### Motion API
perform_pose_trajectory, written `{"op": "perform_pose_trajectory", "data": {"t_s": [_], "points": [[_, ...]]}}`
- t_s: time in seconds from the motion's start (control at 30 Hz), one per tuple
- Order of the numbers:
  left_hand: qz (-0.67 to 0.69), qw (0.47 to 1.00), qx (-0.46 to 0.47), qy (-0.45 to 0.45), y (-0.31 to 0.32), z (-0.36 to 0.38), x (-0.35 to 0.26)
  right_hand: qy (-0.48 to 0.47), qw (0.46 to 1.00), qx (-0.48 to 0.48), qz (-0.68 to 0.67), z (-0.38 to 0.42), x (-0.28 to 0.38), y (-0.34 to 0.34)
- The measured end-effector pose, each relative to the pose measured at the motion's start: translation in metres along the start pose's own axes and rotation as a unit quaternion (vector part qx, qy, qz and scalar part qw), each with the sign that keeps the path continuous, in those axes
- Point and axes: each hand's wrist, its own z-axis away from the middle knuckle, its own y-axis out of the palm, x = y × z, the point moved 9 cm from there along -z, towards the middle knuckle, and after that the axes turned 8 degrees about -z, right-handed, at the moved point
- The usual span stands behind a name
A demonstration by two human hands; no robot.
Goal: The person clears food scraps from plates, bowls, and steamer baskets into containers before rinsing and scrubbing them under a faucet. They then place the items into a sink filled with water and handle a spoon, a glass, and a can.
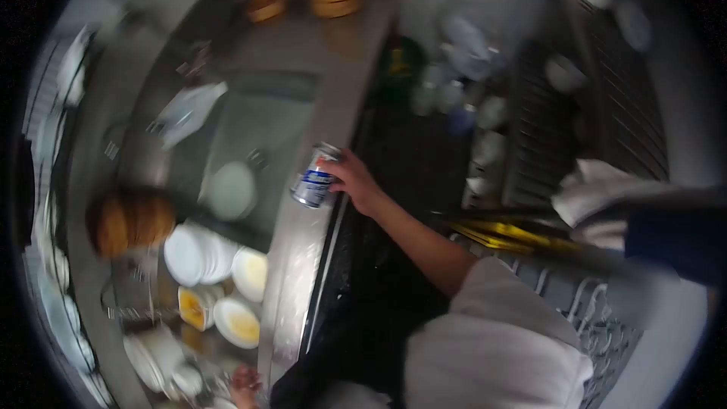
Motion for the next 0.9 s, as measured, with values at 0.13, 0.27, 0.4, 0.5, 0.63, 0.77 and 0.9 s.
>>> {"op": "perform_pose_trajectory", "data": {"t_s": [0.13, 0.27, 0.4, 0.5, 0.63, 0.77, 0.9], "points": [[-0.171, 0.981, 0.066, 0.064, 0.132, -0.036, -0.096, -0.080, 0.984, -0.158, 0.033, -0.023, 0.060, -0.128], [-0.185, 0.974, 0.062, 0.112, 0.161, -0.056, -0.153, -0.225, 0.934, -0.276, 0.013, -0.030, 0.166, -0.223], [-0.252, 0.956, 0.037, 0.144, 0.158, -0.076, -0.155, -0.453, 0.810, -0.320, 0.192, -0.035, 0.384, -0.215], [-0.283, 0.944, 0.049, 0.159, 0.173, -0.067, -0.162, -0.445, 0.646, -0.476, 0.397, -0.086, 0.528, -0.259], [-0.253, 0.951, 0.029, 0.178, 0.158, -0.054, -0.147, -0.435, 0.526, -0.592, 0.429, -0.043, 0.574, -0.273], [-0.283, 0.949, -0.037, 0.135, 0.137, -0.038, -0.120, -0.511, 0.595, -0.485, 0.387, -0.023, 0.450, -0.262], [-0.290, 0.939, -0.136, 0.123, 0.099, -0.044, -0.072, -0.396, 0.791, -0.411, 0.220, -0.053, 0.254, -0.318]]}}
